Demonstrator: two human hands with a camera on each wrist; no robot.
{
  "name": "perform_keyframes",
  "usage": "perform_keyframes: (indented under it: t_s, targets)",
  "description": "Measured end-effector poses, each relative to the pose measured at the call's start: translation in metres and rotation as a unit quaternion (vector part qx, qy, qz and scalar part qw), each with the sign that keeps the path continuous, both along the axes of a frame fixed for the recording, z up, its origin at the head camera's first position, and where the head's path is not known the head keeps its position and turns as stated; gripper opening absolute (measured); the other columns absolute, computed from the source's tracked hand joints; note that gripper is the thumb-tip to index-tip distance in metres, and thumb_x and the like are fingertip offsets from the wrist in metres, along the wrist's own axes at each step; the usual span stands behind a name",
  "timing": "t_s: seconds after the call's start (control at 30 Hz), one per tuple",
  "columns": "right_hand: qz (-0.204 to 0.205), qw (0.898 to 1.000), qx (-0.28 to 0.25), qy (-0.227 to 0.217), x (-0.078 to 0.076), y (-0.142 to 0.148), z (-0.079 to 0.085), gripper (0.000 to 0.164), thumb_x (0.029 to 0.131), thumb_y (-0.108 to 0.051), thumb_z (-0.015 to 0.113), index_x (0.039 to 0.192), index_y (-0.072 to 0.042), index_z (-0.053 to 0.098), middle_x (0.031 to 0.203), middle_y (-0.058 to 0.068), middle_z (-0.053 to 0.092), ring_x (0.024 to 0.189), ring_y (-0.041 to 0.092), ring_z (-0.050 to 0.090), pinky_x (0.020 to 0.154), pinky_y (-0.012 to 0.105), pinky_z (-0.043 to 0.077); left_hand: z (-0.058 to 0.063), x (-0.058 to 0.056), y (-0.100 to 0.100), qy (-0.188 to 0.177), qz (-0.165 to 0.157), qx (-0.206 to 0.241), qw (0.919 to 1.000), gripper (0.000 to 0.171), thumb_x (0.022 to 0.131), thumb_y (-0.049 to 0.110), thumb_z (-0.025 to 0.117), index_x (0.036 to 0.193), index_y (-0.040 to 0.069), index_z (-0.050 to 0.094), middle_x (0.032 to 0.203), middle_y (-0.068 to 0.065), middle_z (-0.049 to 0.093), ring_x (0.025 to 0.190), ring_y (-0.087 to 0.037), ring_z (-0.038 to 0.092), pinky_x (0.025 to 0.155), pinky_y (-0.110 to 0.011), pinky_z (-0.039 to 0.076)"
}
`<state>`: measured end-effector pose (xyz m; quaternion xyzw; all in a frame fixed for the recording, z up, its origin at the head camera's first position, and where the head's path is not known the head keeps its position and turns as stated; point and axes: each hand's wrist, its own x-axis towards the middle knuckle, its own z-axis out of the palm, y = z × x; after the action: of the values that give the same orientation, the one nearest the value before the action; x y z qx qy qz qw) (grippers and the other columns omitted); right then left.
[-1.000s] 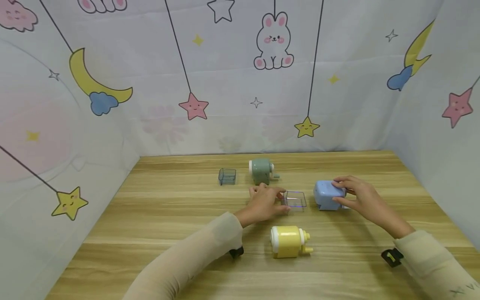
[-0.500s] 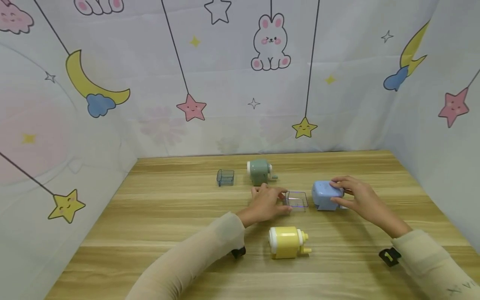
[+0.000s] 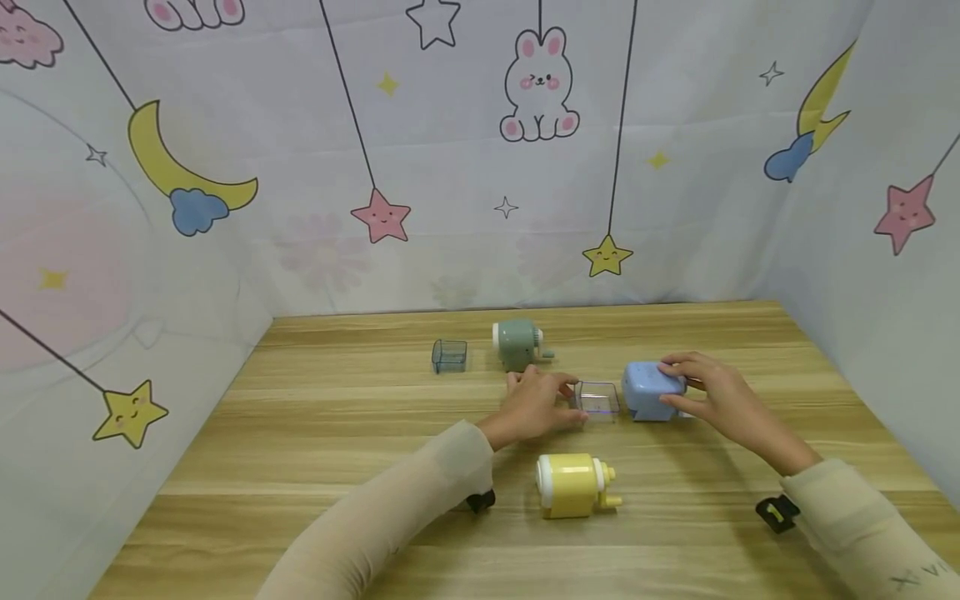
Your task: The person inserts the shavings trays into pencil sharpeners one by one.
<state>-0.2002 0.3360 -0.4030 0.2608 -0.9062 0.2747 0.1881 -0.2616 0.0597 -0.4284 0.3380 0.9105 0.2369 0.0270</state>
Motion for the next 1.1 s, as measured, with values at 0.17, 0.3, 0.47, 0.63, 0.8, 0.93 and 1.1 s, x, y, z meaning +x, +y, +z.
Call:
perform_keyframes:
  t_s: [0.17,0.3,0.47,0.63,0.8,0.93,1.1]
  targets:
    - [-0.002,1.000,0.003,0.003,0.000,0.000,0.000,0.041,0.069,-0.005,0.077,0.106,0.004,0.061,0.113,0.016,0.054,0.099,0.028,0.054,0.076,0.035,0.048,0.000,-0.001,0.002,-0.001,-0.003,-0.001,1.0000,0.058,0.077,0.051,0.067,0.125,0.021,0.053,0.101,0.019,0.060,0.092,-0.011,0.039,0.072,-0.037,0.019]
    - [-0.004,1.000,0.002,0.001,0.001,-0.001,0.000,0.041,0.070,-0.005,0.076,0.106,0.005,0.061,0.114,0.016,0.054,0.099,0.028,0.054,0.076,0.035,0.048,0.000,-0.001,0.004,-0.002,-0.005,0.001,1.0000,0.058,0.077,0.051,0.067,0.124,0.021,0.054,0.099,0.019,0.060,0.093,-0.012,0.039,0.073,-0.038,0.019]
    - [-0.005,1.000,0.000,0.000,0.001,-0.001,0.000,0.041,0.070,-0.005,0.076,0.106,0.005,0.061,0.113,0.017,0.054,0.099,0.029,0.054,0.076,0.036,0.048,0.000,-0.001,0.007,0.002,-0.004,-0.002,1.0000,0.057,0.076,0.051,0.067,0.123,0.022,0.055,0.099,0.020,0.060,0.095,-0.011,0.040,0.073,-0.036,0.020]
    - [-0.005,1.000,-0.001,0.000,0.000,0.000,-0.001,0.041,0.070,-0.005,0.076,0.106,0.005,0.061,0.113,0.017,0.055,0.099,0.029,0.054,0.076,0.037,0.048,0.001,-0.001,0.011,0.006,-0.001,-0.006,1.0000,0.057,0.076,0.052,0.067,0.123,0.023,0.055,0.100,0.020,0.060,0.099,-0.012,0.040,0.072,-0.035,0.020]
    - [-0.005,1.000,0.002,0.000,-0.001,0.000,-0.001,0.041,0.070,-0.006,0.077,0.106,0.005,0.061,0.113,0.017,0.055,0.098,0.029,0.054,0.075,0.037,0.049,0.000,-0.002,0.013,0.004,0.001,-0.009,1.0000,0.058,0.076,0.053,0.067,0.124,0.023,0.054,0.101,0.019,0.061,0.105,-0.013,0.039,0.073,-0.035,0.020]
    - [-0.004,1.000,0.001,-0.001,-0.001,0.001,-0.001,0.041,0.070,-0.006,0.076,0.107,0.005,0.061,0.113,0.017,0.055,0.099,0.030,0.054,0.075,0.037,0.049,0.000,-0.003,0.016,-0.001,-0.001,-0.004,1.0000,0.059,0.076,0.053,0.067,0.124,0.022,0.054,0.101,0.018,0.061,0.104,-0.012,0.039,0.074,-0.034,0.021]
    - [-0.006,1.000,-0.001,-0.005,0.000,0.001,-0.001,0.041,0.071,-0.007,0.076,0.108,0.005,0.061,0.114,0.016,0.054,0.099,0.030,0.054,0.075,0.038,0.049,0.000,-0.002,0.019,-0.007,-0.004,0.006,1.0000,0.059,0.075,0.052,0.068,0.124,0.020,0.054,0.100,0.018,0.061,0.102,-0.011,0.040,0.073,-0.034,0.021]
